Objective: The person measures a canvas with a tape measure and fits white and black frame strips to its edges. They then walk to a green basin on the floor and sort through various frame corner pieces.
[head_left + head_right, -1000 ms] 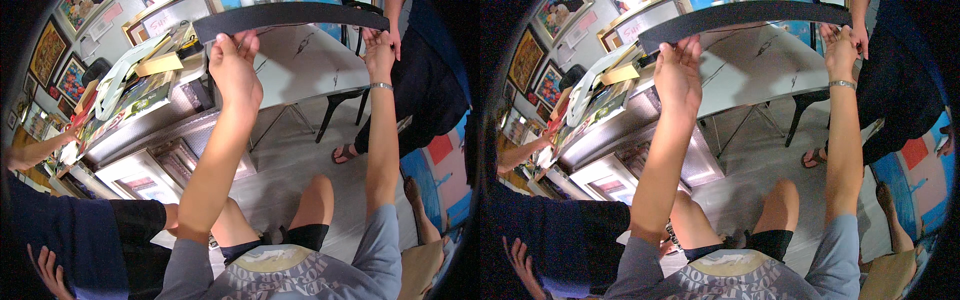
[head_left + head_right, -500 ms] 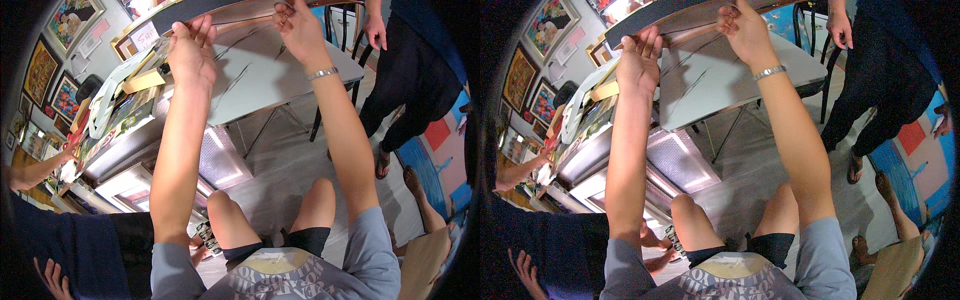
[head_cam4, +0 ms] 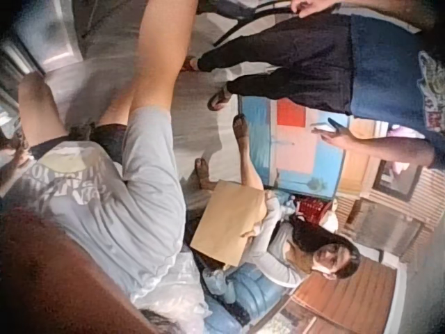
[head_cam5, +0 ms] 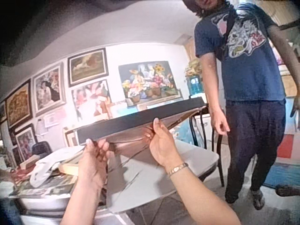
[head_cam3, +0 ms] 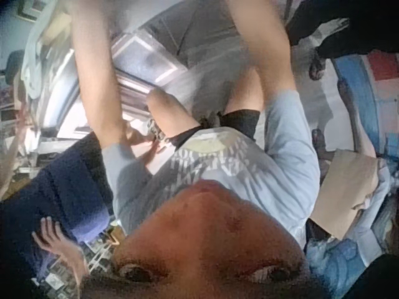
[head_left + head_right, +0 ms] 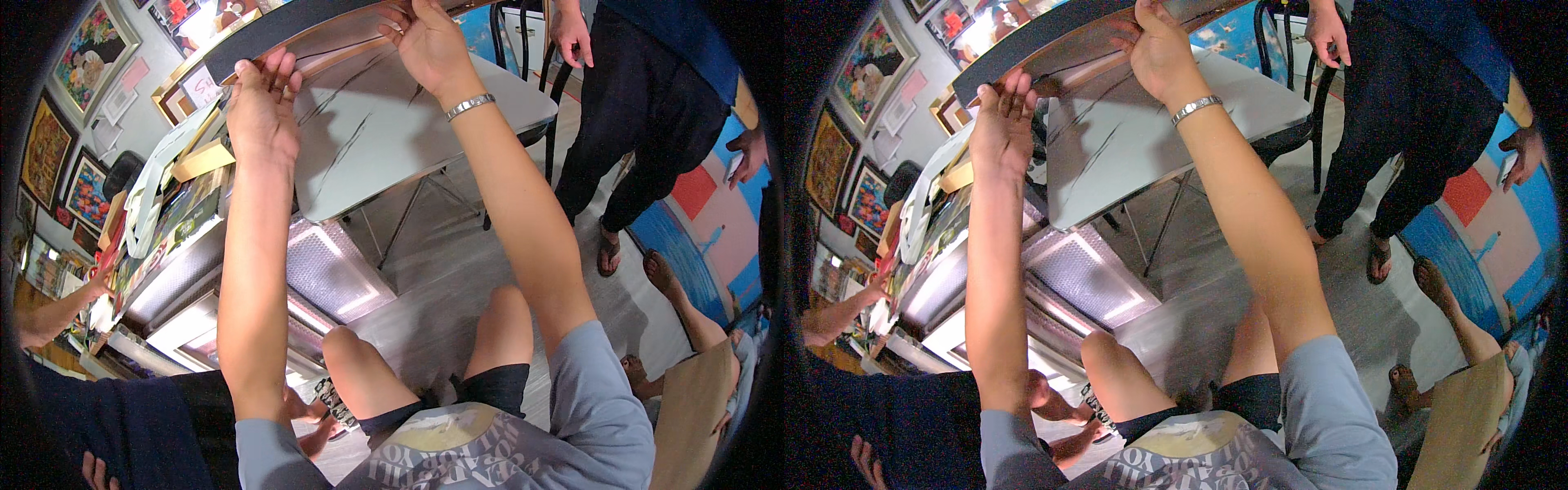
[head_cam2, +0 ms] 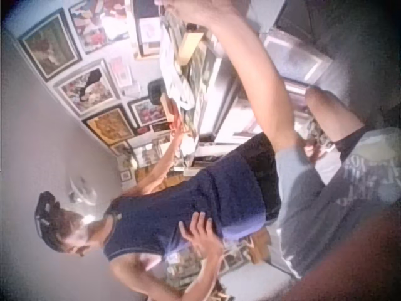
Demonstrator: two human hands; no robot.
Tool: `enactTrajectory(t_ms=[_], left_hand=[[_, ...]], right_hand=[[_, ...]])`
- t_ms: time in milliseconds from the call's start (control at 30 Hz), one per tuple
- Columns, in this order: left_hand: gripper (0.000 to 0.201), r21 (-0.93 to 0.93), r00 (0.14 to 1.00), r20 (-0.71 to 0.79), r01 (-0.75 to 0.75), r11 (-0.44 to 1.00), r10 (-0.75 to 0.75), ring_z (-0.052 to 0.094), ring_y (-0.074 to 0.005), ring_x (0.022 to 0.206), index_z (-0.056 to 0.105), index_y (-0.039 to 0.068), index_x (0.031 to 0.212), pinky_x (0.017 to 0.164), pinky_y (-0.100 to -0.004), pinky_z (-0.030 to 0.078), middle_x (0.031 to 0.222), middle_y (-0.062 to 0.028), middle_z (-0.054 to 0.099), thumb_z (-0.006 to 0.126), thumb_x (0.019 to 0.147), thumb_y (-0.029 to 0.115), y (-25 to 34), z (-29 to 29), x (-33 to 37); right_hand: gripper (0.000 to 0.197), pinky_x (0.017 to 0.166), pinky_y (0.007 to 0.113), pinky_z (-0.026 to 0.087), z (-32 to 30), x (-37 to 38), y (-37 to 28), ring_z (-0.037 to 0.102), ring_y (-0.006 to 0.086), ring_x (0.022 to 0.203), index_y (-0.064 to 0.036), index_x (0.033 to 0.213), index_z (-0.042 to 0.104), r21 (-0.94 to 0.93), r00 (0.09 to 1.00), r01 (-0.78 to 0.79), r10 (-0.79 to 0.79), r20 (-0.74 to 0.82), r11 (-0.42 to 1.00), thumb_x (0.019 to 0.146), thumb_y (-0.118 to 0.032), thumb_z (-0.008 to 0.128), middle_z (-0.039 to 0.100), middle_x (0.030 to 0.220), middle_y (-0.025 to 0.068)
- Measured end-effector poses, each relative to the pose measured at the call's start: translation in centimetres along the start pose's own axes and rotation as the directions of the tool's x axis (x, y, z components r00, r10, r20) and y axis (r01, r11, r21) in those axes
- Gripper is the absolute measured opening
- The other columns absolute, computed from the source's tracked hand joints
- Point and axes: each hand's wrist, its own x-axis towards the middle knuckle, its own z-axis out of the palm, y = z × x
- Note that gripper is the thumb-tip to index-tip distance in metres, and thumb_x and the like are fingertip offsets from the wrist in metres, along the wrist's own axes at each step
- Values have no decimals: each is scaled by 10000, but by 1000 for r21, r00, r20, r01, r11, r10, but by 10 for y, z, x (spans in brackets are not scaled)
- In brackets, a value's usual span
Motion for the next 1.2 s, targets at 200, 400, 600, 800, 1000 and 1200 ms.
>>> enactTrajectory(t_ms=[200, 400, 600, 800, 1000, 1200], left_hand=[[320, 55, 1000, 3, 0, 998, 0, 628, -225, 1026, 514, 46, 1146, 880, -379, 504, 1099, -112, 655, 392, 1054, 328, 2, 0, -3], [365, 91, 1000, 4, 11, 996, -11, 607, -223, 1090, 534, 74, 1148, 913, -365, 484, 1132, -88, 652, 365, 1053, 383, 4, -1, -6], [340, 66, 1000, 0, 4, 998, -4, 620, -213, 1042, 533, 64, 1147, 876, -358, 491, 1110, -88, 657, 398, 1050, 360, 3, -3, -6], [349, 73, 1000, 18, 2, 997, -4, 607, -202, 1057, 542, 71, 1154, 894, -356, 479, 1135, -82, 650, 388, 1052, 368, 0, -3, -12], [310, 5, 1000, -28, -9, 1000, 9, 636, -197, 972, 520, 31, 1119, 857, -356, 493, 1049, -101, 656, 412, 1055, 315, -15, -11, -35], [278, -57, 991, -130, -29, 998, 21, 634, -216, 1001, 496, 27, 1045, 874, -353, 491, 1037, -123, 635, 444, 1048, 300, -48, -26, -82]], right_hand=[[161, 787, 355, 505, 3, 4, 5, 559, 153, 754, -130, 911, 558, 77, 999, 33, -34, 11, 996, 1000, -263, 549, 574, 825, 5], [150, 827, 364, 519, 11, -1, 8, 602, 163, 820, -130, 962, 576, 89, 1000, 23, -24, 11, 996, 1003, -271, 540, 619, 878, 22], [163, 809, 358, 521, 14, -3, 12, 589, 170, 803, -137, 970, 540, 51, 999, 34, -34, -5, 998, 1009, -295, 527, 583, 843, 29], [172, 827, 365, 509, -6, 0, 17, 570, 191, 833, -136, 977, 502, 108, 994, 52, -62, 92, 993, 1015, -303, 515, 537, 835, 40], [406, 742, 310, 524, 9, -38, 17, 648, 198, 840, -39, 1018, 579, -284, 970, -22, -48, -238, 959, 1020, -427, 460, 632, 904, 98], [286, 569, 254, 450, 36, -151, 21, 555, 128, 596, -74, 862, 567, -639, 970, -150, -13, -243, 755, 1012, -313, 523, 570, 695, 28]])
